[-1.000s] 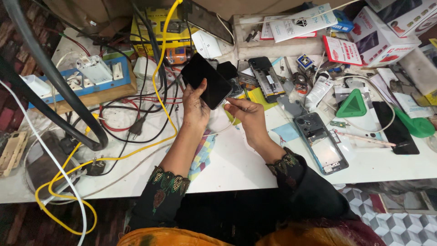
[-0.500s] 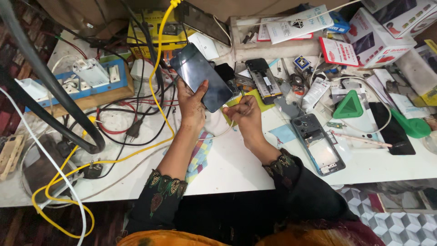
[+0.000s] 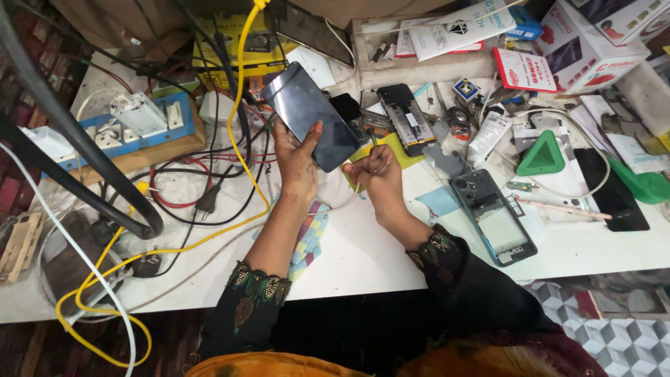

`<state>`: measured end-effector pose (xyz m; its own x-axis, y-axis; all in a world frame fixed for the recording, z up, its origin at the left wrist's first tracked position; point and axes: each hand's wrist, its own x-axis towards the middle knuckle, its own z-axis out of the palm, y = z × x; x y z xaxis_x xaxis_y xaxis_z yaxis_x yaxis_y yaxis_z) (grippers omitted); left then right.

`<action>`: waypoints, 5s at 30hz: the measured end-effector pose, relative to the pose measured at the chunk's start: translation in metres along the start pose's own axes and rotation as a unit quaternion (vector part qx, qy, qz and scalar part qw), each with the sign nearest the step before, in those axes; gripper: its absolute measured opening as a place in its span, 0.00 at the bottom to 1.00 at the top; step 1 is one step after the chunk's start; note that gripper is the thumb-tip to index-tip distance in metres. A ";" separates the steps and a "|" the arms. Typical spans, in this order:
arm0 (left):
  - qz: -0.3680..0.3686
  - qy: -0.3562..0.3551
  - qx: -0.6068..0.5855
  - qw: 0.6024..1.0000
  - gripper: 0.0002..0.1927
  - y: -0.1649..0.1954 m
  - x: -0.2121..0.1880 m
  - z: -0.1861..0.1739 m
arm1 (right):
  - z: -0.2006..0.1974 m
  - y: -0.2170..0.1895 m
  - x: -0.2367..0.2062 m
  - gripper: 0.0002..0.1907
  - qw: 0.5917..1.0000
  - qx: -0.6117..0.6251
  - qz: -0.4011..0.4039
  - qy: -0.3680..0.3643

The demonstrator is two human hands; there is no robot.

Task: The person reassembles a disassembled smartphone on a cluttered workbench. They use a screwdriver to secure internal components, connect a charging cable, and verify the device powers on and charges.

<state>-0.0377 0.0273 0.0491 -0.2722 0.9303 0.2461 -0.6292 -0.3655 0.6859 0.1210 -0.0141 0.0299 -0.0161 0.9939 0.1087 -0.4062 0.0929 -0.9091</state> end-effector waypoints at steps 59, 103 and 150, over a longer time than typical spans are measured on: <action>-0.160 -0.215 0.040 0.963 0.29 -0.023 -0.024 0.011 | -0.056 -0.032 0.038 0.05 0.984 -0.104 -0.043 0.135; -0.171 -0.187 0.068 0.965 0.24 -0.021 -0.023 0.014 | -0.047 -0.037 0.034 0.06 0.980 -0.138 -0.030 0.137; -0.233 -0.146 -0.069 0.959 0.15 -0.027 -0.019 0.002 | -0.049 -0.036 0.036 0.04 0.978 -0.150 -0.034 0.138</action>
<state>-0.0141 0.0198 0.0277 0.2649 0.9556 0.1293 -0.7284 0.1104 0.6762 0.1801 0.0210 0.0469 0.2663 0.9588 0.0988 -0.1107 0.1322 -0.9850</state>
